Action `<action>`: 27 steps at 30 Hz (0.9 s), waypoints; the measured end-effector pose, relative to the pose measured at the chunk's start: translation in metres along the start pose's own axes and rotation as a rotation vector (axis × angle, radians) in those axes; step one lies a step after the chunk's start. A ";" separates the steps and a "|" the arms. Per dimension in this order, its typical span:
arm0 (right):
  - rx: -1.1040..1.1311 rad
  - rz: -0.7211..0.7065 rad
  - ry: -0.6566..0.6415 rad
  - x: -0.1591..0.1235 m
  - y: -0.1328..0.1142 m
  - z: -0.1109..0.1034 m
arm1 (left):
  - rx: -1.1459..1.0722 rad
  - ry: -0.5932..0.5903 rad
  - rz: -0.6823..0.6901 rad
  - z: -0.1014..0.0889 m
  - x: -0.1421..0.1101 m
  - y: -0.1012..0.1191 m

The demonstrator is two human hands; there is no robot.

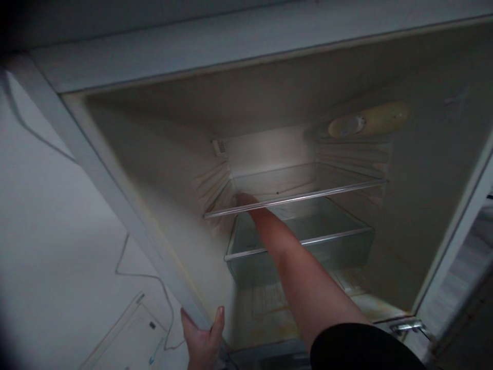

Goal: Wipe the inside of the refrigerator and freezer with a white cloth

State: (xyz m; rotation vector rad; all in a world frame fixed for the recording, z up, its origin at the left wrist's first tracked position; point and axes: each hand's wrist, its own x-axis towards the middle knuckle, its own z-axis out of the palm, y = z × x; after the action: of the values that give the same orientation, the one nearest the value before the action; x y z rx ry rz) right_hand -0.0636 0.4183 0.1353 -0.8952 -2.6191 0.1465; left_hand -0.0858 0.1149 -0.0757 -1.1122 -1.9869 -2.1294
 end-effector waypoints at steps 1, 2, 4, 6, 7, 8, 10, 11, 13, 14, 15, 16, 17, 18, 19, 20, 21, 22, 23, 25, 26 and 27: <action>-0.009 -0.007 -0.028 -0.004 -0.002 0.002 | 0.005 -0.008 0.018 -0.001 0.002 -0.001; -0.019 -0.010 -0.049 -0.011 -0.004 0.003 | 0.009 -0.008 0.039 -0.001 0.003 -0.001; -0.014 -0.023 -0.028 -0.033 -0.011 0.005 | 0.005 -0.019 0.067 -0.001 0.006 -0.002; 0.021 -0.020 0.059 -0.066 -0.018 0.004 | -0.009 -0.018 0.072 0.000 0.007 -0.003; 0.046 -0.005 0.109 -0.085 -0.021 0.002 | -0.010 -0.012 0.069 0.001 0.008 -0.003; 0.073 0.019 0.157 -0.105 -0.023 -0.001 | -0.008 -0.014 0.063 0.001 0.009 -0.003; 0.125 0.079 0.225 -0.147 -0.025 -0.008 | -0.001 -0.032 0.068 0.002 0.011 -0.004; 0.153 0.104 0.257 -0.167 -0.025 -0.013 | 0.005 -0.029 0.095 0.002 0.012 -0.004; 0.208 0.146 0.332 -0.205 -0.024 -0.020 | 0.047 0.076 0.263 0.001 0.012 0.000; 0.233 0.163 0.371 -0.222 -0.024 -0.024 | 0.088 0.168 0.404 0.000 0.011 0.004; 0.258 0.175 0.410 -0.239 -0.025 -0.026 | 0.134 0.259 0.576 -0.001 0.009 0.010; 0.282 0.181 0.447 -0.254 -0.026 -0.029 | 0.174 0.307 0.757 -0.001 0.005 0.019; 0.306 0.181 0.482 -0.267 -0.028 -0.031 | 0.211 0.239 0.897 -0.001 0.000 0.030; 0.329 0.177 0.515 -0.278 -0.031 -0.033 | 0.192 0.083 1.022 0.001 -0.006 0.043; 0.351 0.169 0.542 -0.288 -0.033 -0.034 | 0.158 -0.126 1.017 0.004 -0.012 0.058; 0.372 0.159 0.563 -0.295 -0.036 -0.035 | 0.115 -0.269 0.936 0.009 -0.017 0.073; 0.390 0.149 0.577 -0.300 -0.038 -0.036 | 0.090 -0.347 0.794 0.015 -0.020 0.087; 0.405 0.139 0.585 -0.304 -0.040 -0.037 | 0.047 -0.418 0.654 0.022 -0.022 0.100; 0.417 0.131 0.589 -0.307 -0.041 -0.038 | -0.022 -0.475 0.525 0.029 -0.023 0.111; 0.433 0.122 0.593 -0.311 -0.042 -0.039 | -0.183 -0.555 0.283 0.042 -0.018 0.126; 0.439 0.118 0.594 -0.312 -0.043 -0.039 | -0.264 -0.587 0.184 0.047 -0.015 0.131; 0.446 0.115 0.595 -0.313 -0.043 -0.040 | -0.339 -0.611 0.107 0.050 -0.011 0.135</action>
State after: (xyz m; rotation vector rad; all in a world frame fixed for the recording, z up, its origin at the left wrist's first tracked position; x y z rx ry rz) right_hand 0.1552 0.1929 0.0846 -0.7775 -1.8843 0.4065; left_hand 0.0102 0.1289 0.0317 -2.0830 -1.7020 -2.3163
